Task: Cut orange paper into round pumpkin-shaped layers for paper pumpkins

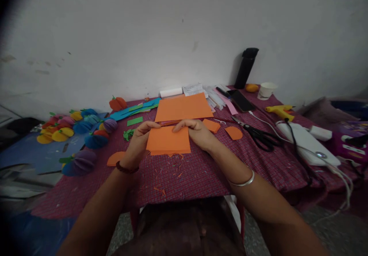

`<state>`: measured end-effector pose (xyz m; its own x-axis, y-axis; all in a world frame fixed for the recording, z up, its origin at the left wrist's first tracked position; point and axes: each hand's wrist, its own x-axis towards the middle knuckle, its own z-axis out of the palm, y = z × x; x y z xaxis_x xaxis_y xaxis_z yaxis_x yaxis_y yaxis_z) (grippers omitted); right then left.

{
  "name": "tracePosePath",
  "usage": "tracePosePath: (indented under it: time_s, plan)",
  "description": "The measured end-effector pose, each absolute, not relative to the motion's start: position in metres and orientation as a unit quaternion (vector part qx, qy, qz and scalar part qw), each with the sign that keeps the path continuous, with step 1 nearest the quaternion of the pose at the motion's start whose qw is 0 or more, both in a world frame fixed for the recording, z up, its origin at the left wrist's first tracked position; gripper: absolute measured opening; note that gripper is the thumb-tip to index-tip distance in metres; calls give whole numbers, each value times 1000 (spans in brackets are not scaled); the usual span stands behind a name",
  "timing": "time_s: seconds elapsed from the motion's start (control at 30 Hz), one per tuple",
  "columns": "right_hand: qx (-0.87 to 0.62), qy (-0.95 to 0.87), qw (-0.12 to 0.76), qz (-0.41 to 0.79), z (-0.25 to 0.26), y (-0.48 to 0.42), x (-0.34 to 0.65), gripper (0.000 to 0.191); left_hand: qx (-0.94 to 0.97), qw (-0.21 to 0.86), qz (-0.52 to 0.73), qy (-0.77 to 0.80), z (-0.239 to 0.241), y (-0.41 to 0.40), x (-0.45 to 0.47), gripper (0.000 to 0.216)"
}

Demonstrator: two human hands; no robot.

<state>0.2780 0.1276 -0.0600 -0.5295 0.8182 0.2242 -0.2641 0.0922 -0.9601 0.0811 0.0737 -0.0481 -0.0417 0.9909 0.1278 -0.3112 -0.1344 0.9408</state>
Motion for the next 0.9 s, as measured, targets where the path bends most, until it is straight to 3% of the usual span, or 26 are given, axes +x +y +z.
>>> tracePosePath:
  time_s: [0.17, 0.47, 0.9]
  plan:
    - [-224, -609, 421, 634, -61, 128, 279, 9, 449, 521, 624, 372, -52, 74, 79, 5]
    - [-221, -661, 418, 583, -62, 130, 283, 15, 479, 527, 622, 326, -54, 76, 74, 14]
    - [-200, -704, 426, 533, -61, 128, 282, 18, 484, 531, 620, 315, -52, 76, 76, 11]
